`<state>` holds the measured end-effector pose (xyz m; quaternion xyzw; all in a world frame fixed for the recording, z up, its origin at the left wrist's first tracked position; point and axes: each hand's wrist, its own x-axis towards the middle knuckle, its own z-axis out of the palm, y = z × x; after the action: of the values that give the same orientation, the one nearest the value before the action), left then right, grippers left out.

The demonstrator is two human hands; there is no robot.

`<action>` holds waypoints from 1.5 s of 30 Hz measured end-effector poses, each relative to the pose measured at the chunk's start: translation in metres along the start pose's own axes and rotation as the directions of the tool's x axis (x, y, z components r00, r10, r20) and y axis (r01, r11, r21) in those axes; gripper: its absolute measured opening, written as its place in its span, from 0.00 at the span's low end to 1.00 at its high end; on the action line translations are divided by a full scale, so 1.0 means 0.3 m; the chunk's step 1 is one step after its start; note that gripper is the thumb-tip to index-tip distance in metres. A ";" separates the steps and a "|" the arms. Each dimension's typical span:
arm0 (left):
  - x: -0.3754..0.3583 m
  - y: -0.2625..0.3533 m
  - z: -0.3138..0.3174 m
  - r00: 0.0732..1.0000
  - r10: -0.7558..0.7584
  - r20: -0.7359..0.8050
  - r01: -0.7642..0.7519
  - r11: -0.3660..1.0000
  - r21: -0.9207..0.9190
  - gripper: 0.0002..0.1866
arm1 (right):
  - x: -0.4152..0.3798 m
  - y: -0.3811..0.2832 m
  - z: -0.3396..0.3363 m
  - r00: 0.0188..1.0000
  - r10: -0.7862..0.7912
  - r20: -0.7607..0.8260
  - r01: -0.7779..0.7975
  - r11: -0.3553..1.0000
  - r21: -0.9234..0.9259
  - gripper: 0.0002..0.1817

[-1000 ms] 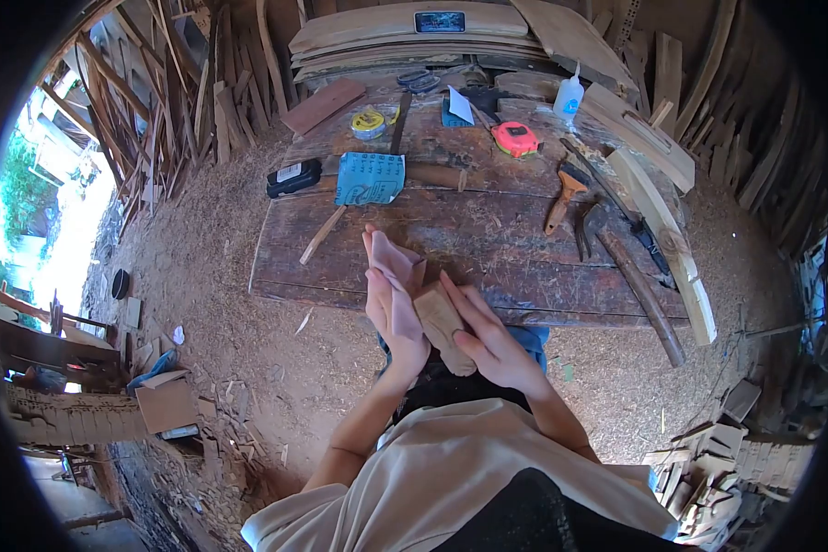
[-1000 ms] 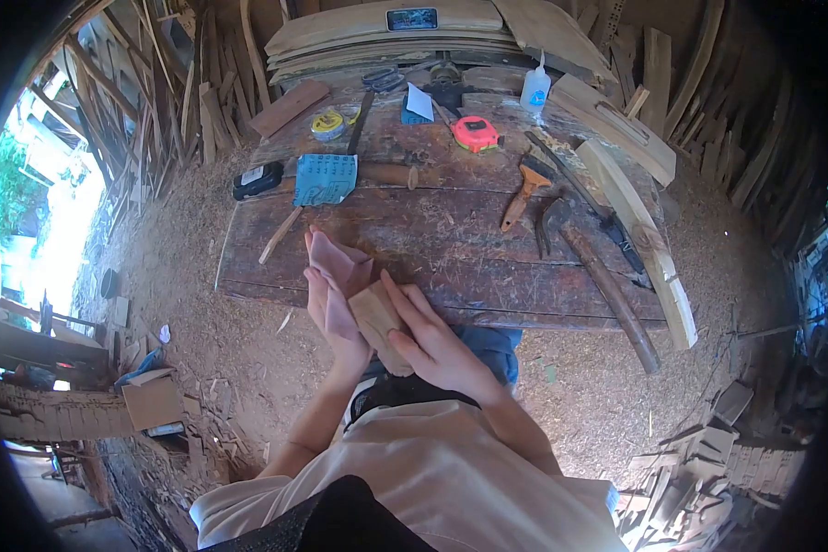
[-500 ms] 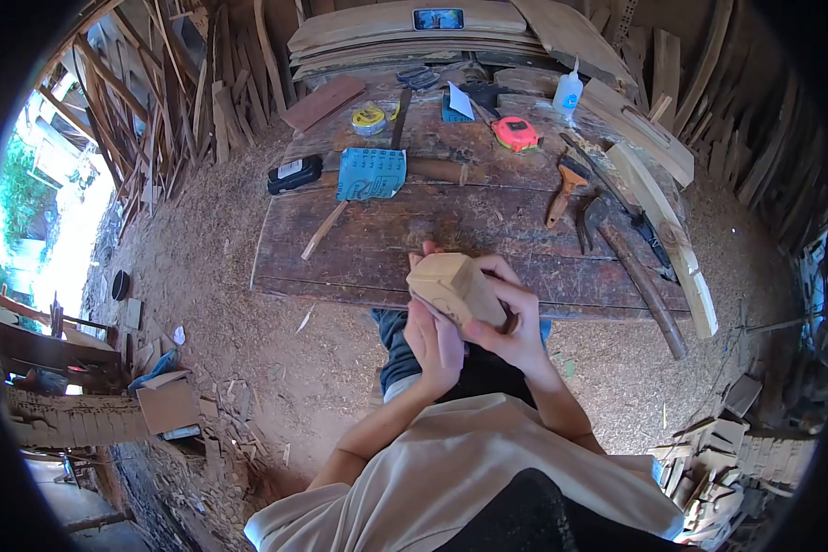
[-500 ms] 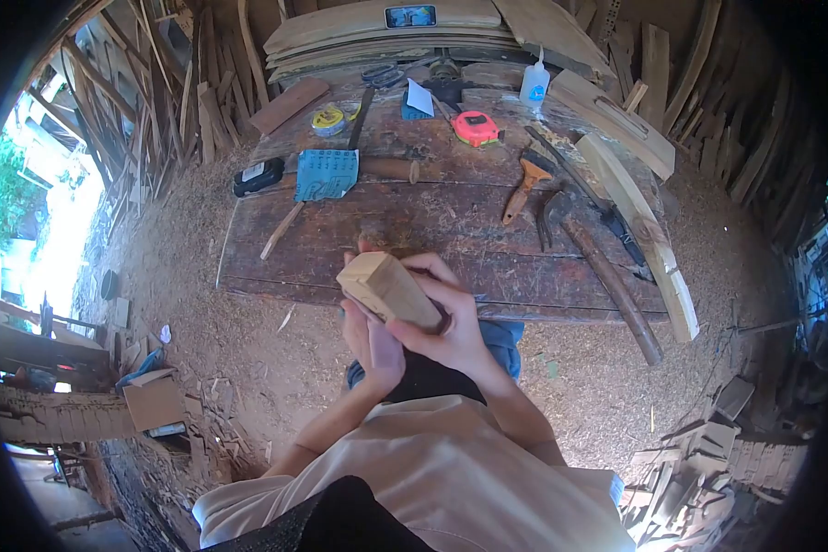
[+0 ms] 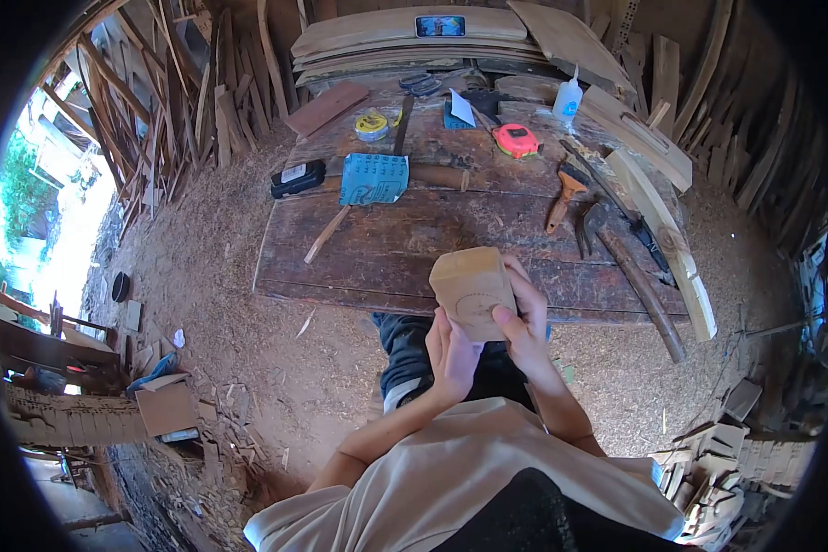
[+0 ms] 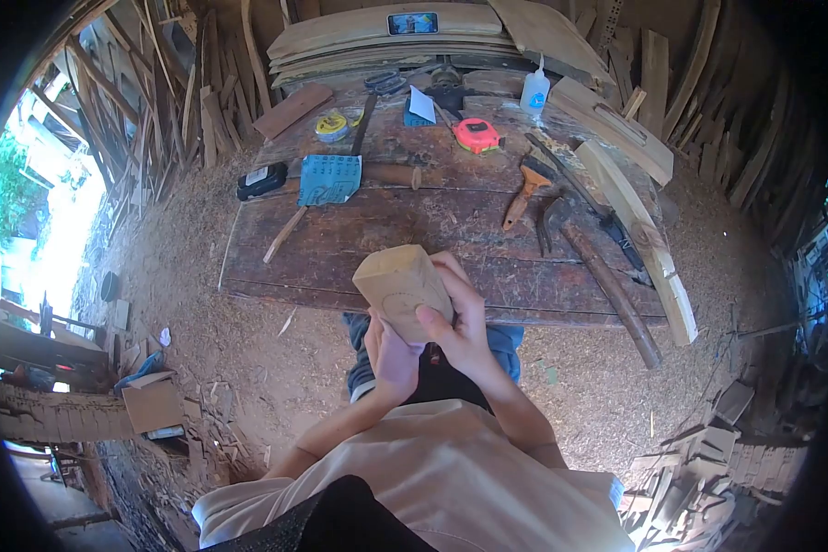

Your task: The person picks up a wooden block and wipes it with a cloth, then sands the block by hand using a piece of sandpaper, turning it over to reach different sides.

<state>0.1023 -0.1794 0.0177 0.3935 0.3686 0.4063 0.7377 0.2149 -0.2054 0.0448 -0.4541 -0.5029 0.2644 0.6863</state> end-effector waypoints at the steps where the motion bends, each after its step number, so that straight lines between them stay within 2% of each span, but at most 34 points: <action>1: -0.013 0.025 0.015 0.990 -0.129 -0.051 0.127 0.991 -0.039 0.32 | -0.007 0.009 0.000 0.999 -0.030 0.012 0.031 0.999 -0.032 0.25; 2: 0.005 0.028 0.011 0.990 -0.129 -0.052 0.127 0.991 -0.040 0.32 | -0.024 0.007 0.017 0.999 -0.029 0.013 0.030 0.999 -0.033 0.25; 3: 0.039 0.038 -0.001 0.997 0.079 0.020 -0.077 0.992 -0.104 0.33 | -0.052 0.003 0.049 0.997 0.070 -0.045 -0.067 0.996 0.065 0.27; 4: 0.069 0.054 -0.012 0.955 0.288 0.076 -0.271 0.946 -0.179 0.33 | -0.080 -0.002 0.068 0.980 0.174 -0.092 -0.157 0.973 0.168 0.29; 5: 0.093 0.075 -0.025 0.955 0.289 0.073 -0.272 0.945 -0.180 0.33 | -0.110 0.030 0.057 0.976 0.209 -0.057 -0.194 0.960 0.202 0.35; 7: 0.133 0.120 -0.048 0.934 0.342 0.106 -0.305 0.915 -0.264 0.35 | -0.107 0.020 0.040 0.982 0.180 -0.059 -0.170 0.975 0.146 0.35; 9: 0.149 0.145 -0.055 0.924 0.376 0.072 -0.347 0.901 -0.259 0.35 | -0.113 0.016 0.021 0.986 0.152 -0.068 -0.146 0.985 0.091 0.35; 11: 0.145 0.167 -0.045 0.898 0.440 0.019 -0.425 0.876 -0.226 0.35 | -0.119 0.021 0.001 0.991 0.127 -0.033 -0.130 0.986 -0.101 0.33; 12: 0.141 0.187 -0.034 0.898 0.440 0.022 -0.423 0.877 -0.228 0.35 | -0.102 0.012 -0.001 0.991 0.126 -0.036 -0.129 0.986 -0.103 0.33; 14: 0.137 0.228 -0.024 0.911 0.403 -0.089 -0.413 0.890 -0.195 0.35 | -0.058 -0.015 -0.004 0.997 -0.048 0.053 0.062 0.948 -0.313 0.30; 16: 0.132 0.237 -0.032 0.906 0.417 -0.079 -0.424 0.883 -0.203 0.35 | -0.068 -0.014 -0.005 0.999 -0.005 0.039 0.016 0.955 -0.297 0.29; 18: 0.124 0.240 -0.044 0.901 0.433 0.036 -0.423 0.893 -0.155 0.34 | -0.074 -0.023 -0.002 0.999 0.037 0.029 -0.028 0.960 -0.279 0.28; 20: 0.125 0.206 -0.048 0.888 0.457 0.050 -0.446 0.883 -0.146 0.35 | -0.073 -0.050 0.006 0.995 0.092 -0.042 -0.100 0.960 -0.262 0.29; 22: 0.121 0.174 -0.043 0.874 0.481 0.065 -0.470 0.872 -0.135 0.36 | -0.061 -0.053 0.014 0.996 0.054 -0.066 -0.069 0.967 -0.246 0.29; 24: 0.110 0.149 -0.028 0.957 0.283 0.058 -0.258 0.929 -0.267 0.35 | -0.042 -0.055 0.025 0.996 0.016 -0.093 -0.038 0.971 -0.235 0.30; 25: 0.097 0.157 -0.008 0.979 0.203 0.034 -0.191 0.958 -0.215 0.34 | -0.030 -0.056 0.035 0.992 0.002 -0.128 -0.026 0.982 -0.185 0.30; 26: 0.090 0.132 -0.001 0.978 0.204 0.035 -0.192 0.957 -0.217 0.34 | -0.022 -0.057 0.043 0.986 -0.011 -0.164 -0.012 0.991 -0.136 0.30; 28: 0.075 0.091 0.007 0.976 0.190 0.106 -0.129 0.897 -0.423 0.34 | -0.026 -0.043 0.054 0.985 0.013 -0.174 -0.036 0.990 -0.134 0.31; 29: 0.080 0.082 -0.003 0.942 0.311 0.129 -0.243 0.893 -0.380 0.34 | -0.031 -0.032 0.058 0.983 0.037 -0.182 -0.061 0.989 -0.132 0.32; 30: 0.093 0.099 -0.012 0.941 0.311 0.130 -0.242 0.891 -0.383 0.34 | -0.044 -0.010 0.063 0.983 0.036 -0.181 -0.061 0.989 -0.135 0.32; 32: 0.132 0.147 -0.036 0.951 0.307 0.047 -0.271 0.895 -0.355 0.34 | -0.081 0.028 0.079 0.975 0.166 -0.147 -0.181 0.978 -0.101 0.31; 33: 0.138 0.174 -0.032 0.941 0.337 0.024 -0.314 0.897 -0.312 0.34 | -0.087 0.024 0.086 0.991 0.073 -0.109 -0.093 0.977 -0.193 0.30; 36: 0.126 0.197 -0.039 0.925 0.366 0.104 -0.324 0.900 -0.292 0.35 | -0.101 0.040 0.091 0.996 0.010 -0.087 -0.030 0.973 -0.230 0.31; 38: 0.119 0.177 -0.009 0.941 0.331 0.065 -0.302 0.913 -0.273 0.35 | -0.086 0.037 0.077 0.997 -0.014 -0.082 -0.006 0.969 -0.248 0.30; 40: 0.104 0.144 0.012 0.987 0.163 -0.001 -0.151 0.913 -0.379 0.36 | -0.058 0.034 0.072 0.996 -0.040 -0.079 0.017 0.963 -0.268 0.30; 41: 0.100 0.115 0.004 0.985 0.162 0.065 -0.123 0.908 -0.401 0.31 | -0.040 0.033 0.075 0.992 -0.082 -0.096 0.052 0.959 -0.279 0.29; 42: 0.086 0.095 0.007 0.984 0.163 0.068 -0.122 0.907 -0.402 0.31 | -0.028 0.033 0.080 0.986 -0.125 -0.112 0.088 0.952 -0.293 0.29; 43: 0.069 0.075 0.015 0.994 0.101 -0.035 -0.107 0.947 -0.302 0.31 | -0.028 0.034 0.094 0.983 -0.081 -0.167 0.043 0.974 -0.221 0.27; 44: 0.063 0.058 0.024 0.988 0.049 -0.145 -0.079 0.976 -0.203 0.31 | -0.027 0.039 0.090 0.983 -0.084 -0.164 0.046 0.974 -0.224 0.27; 45: 0.084 0.049 0.035 0.983 0.072 -0.169 -0.120 0.948 -0.293 0.32 | -0.026 0.047 0.084 0.981 -0.143 -0.132 0.098 0.948 -0.303 0.27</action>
<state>0.1170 -0.1546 0.0294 0.2604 0.3393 0.5229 0.7373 0.1900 -0.1965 0.0309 -0.5386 -0.5098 0.1085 0.6620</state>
